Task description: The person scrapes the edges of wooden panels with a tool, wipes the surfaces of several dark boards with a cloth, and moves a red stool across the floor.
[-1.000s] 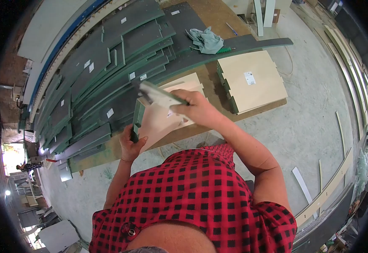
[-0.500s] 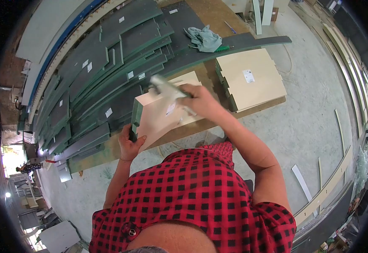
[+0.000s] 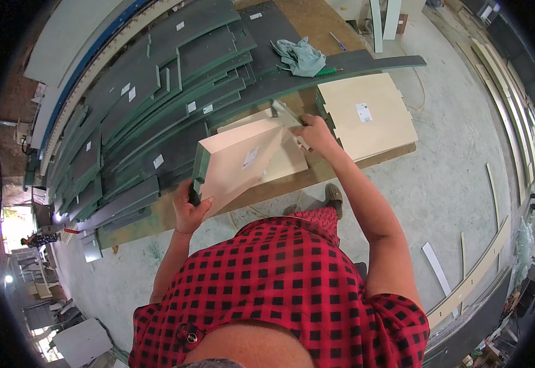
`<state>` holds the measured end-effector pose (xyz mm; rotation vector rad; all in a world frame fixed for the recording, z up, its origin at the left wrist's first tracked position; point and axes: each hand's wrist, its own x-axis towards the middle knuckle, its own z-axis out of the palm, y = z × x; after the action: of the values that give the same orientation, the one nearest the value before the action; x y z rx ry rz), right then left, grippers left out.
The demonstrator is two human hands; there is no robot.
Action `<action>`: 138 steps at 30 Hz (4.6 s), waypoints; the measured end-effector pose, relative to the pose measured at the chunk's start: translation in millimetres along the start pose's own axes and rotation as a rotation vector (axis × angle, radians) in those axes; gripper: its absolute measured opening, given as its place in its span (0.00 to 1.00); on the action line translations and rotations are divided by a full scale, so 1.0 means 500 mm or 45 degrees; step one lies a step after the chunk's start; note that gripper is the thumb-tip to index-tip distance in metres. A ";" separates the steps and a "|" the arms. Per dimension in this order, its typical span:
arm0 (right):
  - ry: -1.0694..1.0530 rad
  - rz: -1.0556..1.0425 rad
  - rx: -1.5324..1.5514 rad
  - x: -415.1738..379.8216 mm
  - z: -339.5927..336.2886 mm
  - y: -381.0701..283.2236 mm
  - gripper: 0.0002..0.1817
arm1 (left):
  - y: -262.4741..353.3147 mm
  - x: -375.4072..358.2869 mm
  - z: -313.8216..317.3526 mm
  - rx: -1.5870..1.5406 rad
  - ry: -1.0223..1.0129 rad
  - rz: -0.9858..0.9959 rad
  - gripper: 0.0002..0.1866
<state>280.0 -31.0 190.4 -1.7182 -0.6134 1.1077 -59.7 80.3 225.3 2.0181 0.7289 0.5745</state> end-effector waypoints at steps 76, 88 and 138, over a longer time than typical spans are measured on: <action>0.465 -0.421 0.668 -0.019 -0.145 -0.028 0.09 | 0.118 0.107 0.196 -1.117 0.262 -0.292 0.27; 0.893 -0.235 0.060 0.036 -0.508 0.115 0.11 | 0.043 0.293 0.575 -1.158 -0.099 -0.601 0.29; 0.164 -0.345 0.260 -0.004 -0.150 0.025 0.15 | -0.398 0.063 0.278 0.143 0.396 -1.178 0.38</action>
<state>344.3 -71.3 188.8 -1.4690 -0.6098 0.8318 -2.8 106.3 -11.1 1.4534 1.7645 0.2845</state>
